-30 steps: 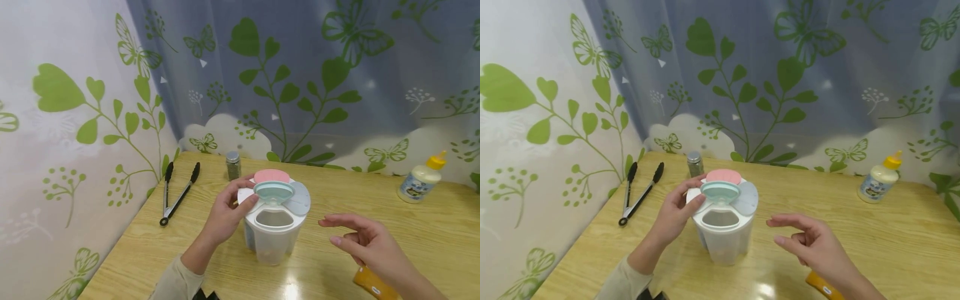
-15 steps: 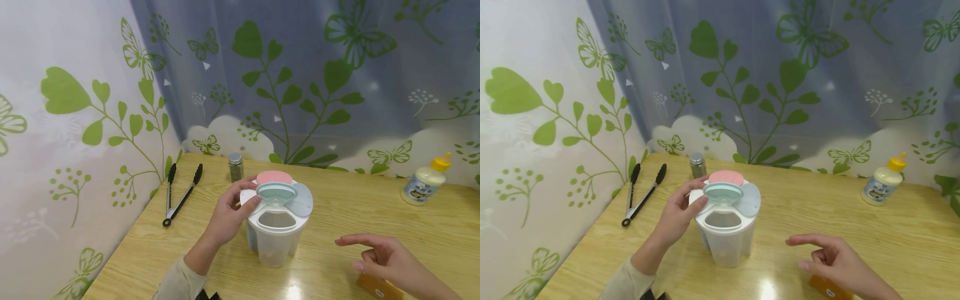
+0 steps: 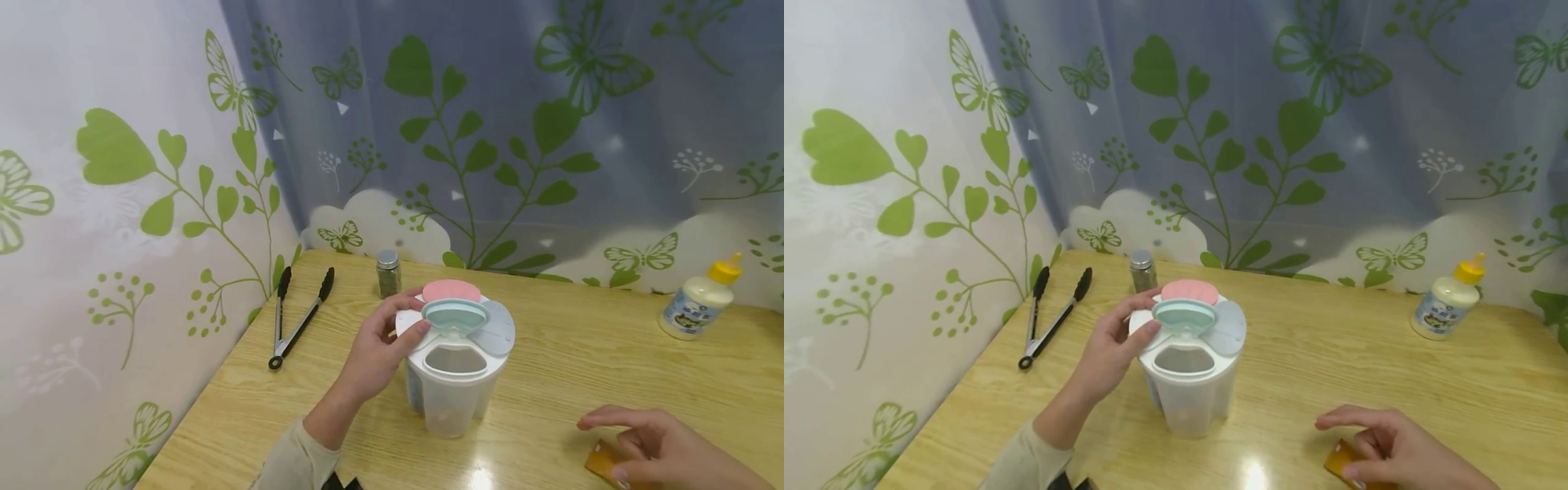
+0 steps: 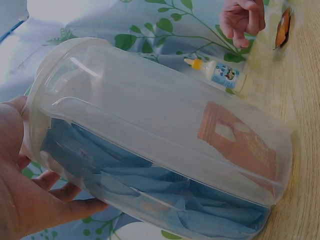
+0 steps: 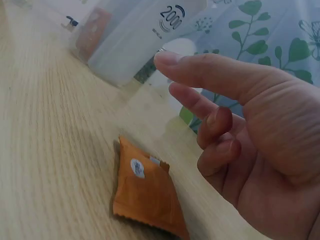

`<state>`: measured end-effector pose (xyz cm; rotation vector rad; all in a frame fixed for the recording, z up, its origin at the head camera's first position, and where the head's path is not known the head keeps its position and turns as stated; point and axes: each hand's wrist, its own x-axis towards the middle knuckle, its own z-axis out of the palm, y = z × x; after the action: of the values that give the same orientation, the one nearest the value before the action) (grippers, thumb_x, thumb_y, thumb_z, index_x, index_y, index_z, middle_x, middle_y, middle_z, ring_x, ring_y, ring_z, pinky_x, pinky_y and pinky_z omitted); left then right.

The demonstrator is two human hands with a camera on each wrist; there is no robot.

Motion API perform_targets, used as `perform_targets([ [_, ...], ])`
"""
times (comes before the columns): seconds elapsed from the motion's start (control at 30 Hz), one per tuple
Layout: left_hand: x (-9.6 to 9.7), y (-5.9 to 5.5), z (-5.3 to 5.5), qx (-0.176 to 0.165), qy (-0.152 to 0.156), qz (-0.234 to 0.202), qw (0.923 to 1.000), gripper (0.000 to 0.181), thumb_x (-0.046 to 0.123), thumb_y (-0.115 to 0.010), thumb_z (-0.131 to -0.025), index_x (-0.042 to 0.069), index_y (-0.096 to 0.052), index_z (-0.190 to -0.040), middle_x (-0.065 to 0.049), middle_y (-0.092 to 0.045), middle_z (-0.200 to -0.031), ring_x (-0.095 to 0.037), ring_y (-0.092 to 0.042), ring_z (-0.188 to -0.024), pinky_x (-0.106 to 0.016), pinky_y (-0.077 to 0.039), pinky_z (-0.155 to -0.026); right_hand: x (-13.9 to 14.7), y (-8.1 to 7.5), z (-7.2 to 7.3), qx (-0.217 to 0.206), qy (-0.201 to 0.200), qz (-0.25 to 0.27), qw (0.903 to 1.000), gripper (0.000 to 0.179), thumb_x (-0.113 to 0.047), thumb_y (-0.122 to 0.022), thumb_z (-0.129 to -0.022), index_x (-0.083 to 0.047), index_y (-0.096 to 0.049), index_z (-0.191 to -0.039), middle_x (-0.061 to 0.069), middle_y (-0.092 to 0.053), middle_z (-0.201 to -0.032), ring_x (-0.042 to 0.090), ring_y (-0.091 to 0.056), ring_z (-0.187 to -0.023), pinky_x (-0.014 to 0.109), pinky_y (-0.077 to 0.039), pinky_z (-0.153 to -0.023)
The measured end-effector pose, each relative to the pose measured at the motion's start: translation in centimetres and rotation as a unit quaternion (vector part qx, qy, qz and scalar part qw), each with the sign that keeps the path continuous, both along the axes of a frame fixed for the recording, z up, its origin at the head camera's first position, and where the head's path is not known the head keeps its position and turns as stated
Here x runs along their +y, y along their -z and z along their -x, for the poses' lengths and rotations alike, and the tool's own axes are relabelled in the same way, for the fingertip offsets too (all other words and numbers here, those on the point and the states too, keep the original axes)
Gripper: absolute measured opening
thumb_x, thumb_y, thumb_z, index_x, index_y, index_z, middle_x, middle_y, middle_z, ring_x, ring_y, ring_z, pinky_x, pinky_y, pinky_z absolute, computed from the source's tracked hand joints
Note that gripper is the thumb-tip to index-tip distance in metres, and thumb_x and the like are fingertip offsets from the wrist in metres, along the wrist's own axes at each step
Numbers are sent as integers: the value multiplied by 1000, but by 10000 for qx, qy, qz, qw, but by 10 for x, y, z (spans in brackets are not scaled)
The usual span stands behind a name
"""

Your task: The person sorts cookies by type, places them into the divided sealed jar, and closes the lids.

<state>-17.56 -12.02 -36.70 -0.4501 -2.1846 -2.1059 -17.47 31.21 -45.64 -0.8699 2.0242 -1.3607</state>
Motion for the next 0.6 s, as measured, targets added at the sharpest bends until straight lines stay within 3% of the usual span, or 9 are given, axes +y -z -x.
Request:
perform_targets([
  [0.17, 1, -1, 0, -4, 10, 1, 10000, 24, 16, -65, -97, 9, -61, -119, 1, -47, -153, -26, -55, -129, -38, -51, -95, 8, 8, 3, -687, -204, 452, 9964, 53, 10, -51, -96, 3, -42, -147, -6, -52, -150, -10, -49, -113, 15, -46, -85],
  [0.27, 1, -1, 0, 3, 5, 5, 10000, 24, 16, -64, -97, 9, -61, -119, 1, -47, -153, -26, -55, -128, -39, -51, -95, 10, 10, 3, -1093, -244, 681, 9914, 53, 10, -50, -97, 5, -38, -148, -11, -49, -151, -14, -37, -131, 15, -44, -97],
  [0.33, 1, -1, 0, -4, 10, 12, 10000, 24, 16, -64, -97, 9, -61, -120, 1, -47, -153, -26, -55, -128, -39, -51, -95, 11, 12, 3, -1228, -308, 822, 9885, 54, 10, -50, -97, 5, -36, -149, -14, -48, -151, -15, -40, -127, 16, -47, -97],
  [0.43, 1, -1, 0, -13, 16, 18, 10000, 24, 16, -64, -97, 9, -61, -120, 1, -46, -153, -26, -55, -130, -39, -50, -95, 13, 16, 4, -1138, -448, 979, 9877, 55, 12, -50, -96, 7, -35, -149, -16, -47, -150, -14, -41, -128, 16, -46, -100],
  [0.6, 0, -1, 0, 3, 32, 14, 10000, 23, 16, -64, -97, 8, -60, -119, 0, -46, -154, -26, -54, -131, -37, -51, -95, 15, 24, 6, -472, -640, 1059, 9912, 54, 16, -49, -94, 9, -37, -147, -7, -45, -149, -10, -38, -134, 13, -41, -102],
])
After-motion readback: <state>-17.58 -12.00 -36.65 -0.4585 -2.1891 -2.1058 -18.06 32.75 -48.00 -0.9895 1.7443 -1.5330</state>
